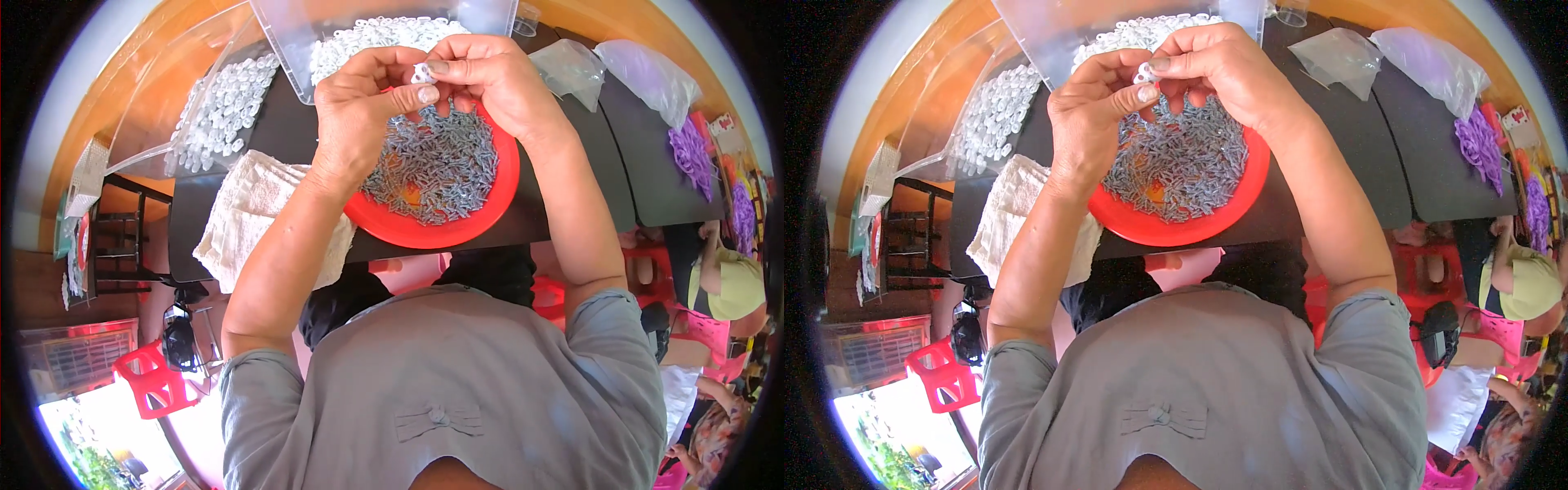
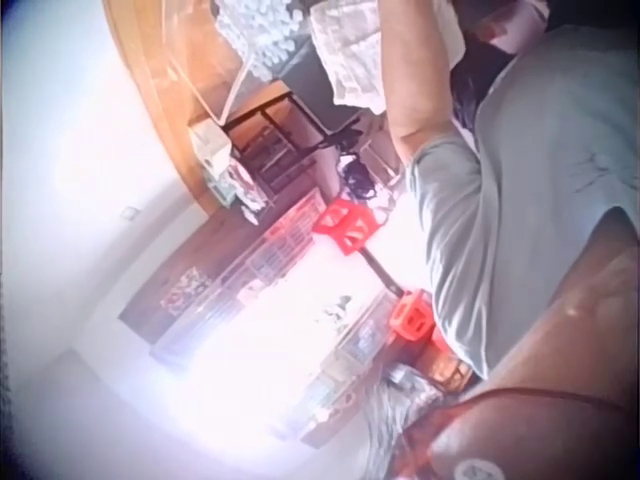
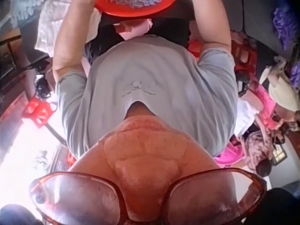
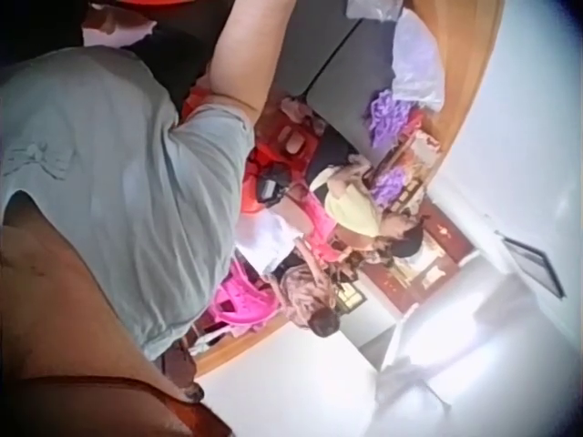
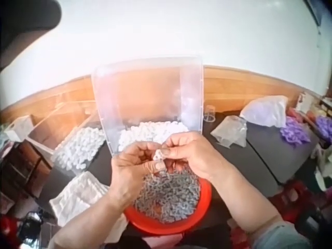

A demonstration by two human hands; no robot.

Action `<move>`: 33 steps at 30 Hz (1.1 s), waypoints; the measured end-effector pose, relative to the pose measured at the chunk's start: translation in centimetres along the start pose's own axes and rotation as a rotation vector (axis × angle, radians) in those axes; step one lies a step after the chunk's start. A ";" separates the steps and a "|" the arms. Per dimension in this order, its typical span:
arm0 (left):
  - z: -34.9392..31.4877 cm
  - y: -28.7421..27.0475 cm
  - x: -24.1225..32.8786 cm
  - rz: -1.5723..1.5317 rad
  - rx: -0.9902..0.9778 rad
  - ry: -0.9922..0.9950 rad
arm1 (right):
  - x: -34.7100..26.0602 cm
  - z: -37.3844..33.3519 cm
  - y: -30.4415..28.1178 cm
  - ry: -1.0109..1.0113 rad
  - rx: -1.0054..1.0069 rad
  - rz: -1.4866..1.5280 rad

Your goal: Sorting and manual assembly of small plastic and metal components at a workbench.

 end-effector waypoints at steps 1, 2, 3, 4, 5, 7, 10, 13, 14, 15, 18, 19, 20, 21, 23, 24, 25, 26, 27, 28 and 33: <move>0.0 0.2 0.1 0.060 -0.025 0.015 | -0.1 -0.1 0.4 -0.001 -0.055 0.007; 0.0 0.1 0.0 0.062 -0.027 0.012 | -0.1 -0.1 0.3 -0.001 -0.053 0.010; 0.0 0.0 0.0 0.070 -0.037 0.025 | 0.1 -0.1 0.4 0.033 -0.066 0.005; 0.0 -0.1 0.0 0.079 -0.047 0.037 | 0.3 -0.2 0.6 0.066 -0.080 0.001; 0.0 -0.1 -0.1 0.082 -0.048 0.036 | 0.2 -0.2 0.6 0.064 -0.078 0.004; -0.2 0.0 0.2 0.071 -0.027 0.041 | 0.0 -0.4 0.7 0.082 -0.098 0.023; -0.5 0.2 0.8 0.154 0.005 0.029 | -0.2 -0.6 0.9 0.082 -0.100 0.041; -0.7 0.2 1.0 0.093 -0.007 0.090 | -0.3 -0.5 1.3 0.081 -0.113 0.108; -0.8 0.2 1.0 0.095 -0.010 0.091 | -0.3 -0.5 1.3 0.078 -0.111 0.109; -0.9 0.2 0.9 0.092 -0.001 0.078 | -0.1 -0.6 1.4 0.085 -0.111 0.114; -1.3 0.2 0.8 0.103 0.002 0.084 | -0.3 -0.8 1.7 0.087 -0.125 0.151; -1.4 0.2 1.0 0.115 -0.001 0.102 | -0.4 -0.9 1.9 0.083 -0.141 0.183; -1.4 0.3 1.0 0.116 -0.003 0.103 | -0.5 -0.9 1.8 0.081 -0.140 0.183; -1.5 0.2 1.1 0.115 0.003 0.103 | -0.3 -0.9 2.0 0.084 -0.153 0.199; -1.6 0.2 1.1 0.117 0.009 0.102 | -0.3 -0.9 2.2 0.087 -0.168 0.218; -1.8 0.3 1.2 0.103 0.011 0.112 | -0.3 -1.0 2.4 0.097 -0.179 0.242; -1.9 0.3 1.3 0.088 0.014 0.121 | -0.3 -1.1 2.6 0.108 -0.191 0.266; -2.0 0.3 1.2 0.089 0.014 0.117 | -0.2 -1.2 2.8 0.109 -0.190 0.269; -2.0 0.2 1.4 0.073 0.013 0.134 | -0.1 -1.1 3.0 0.107 -0.198 0.294; -2.1 0.1 1.6 0.057 0.012 0.150 | -0.1 -1.1 3.3 0.105 -0.206 0.320; -1.8 0.2 1.3 0.012 -0.027 0.155 | -0.2 -1.2 3.2 0.081 -0.197 0.306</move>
Point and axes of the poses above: each hand's wrist, its own z-axis towards the middle knuckle, its own y-axis out of the palm, x = y × z, the point moved 9 cm from there along z, towards the middle knuckle, and after that the axes turned 8 degrees about -z, right-handed, at the moved point
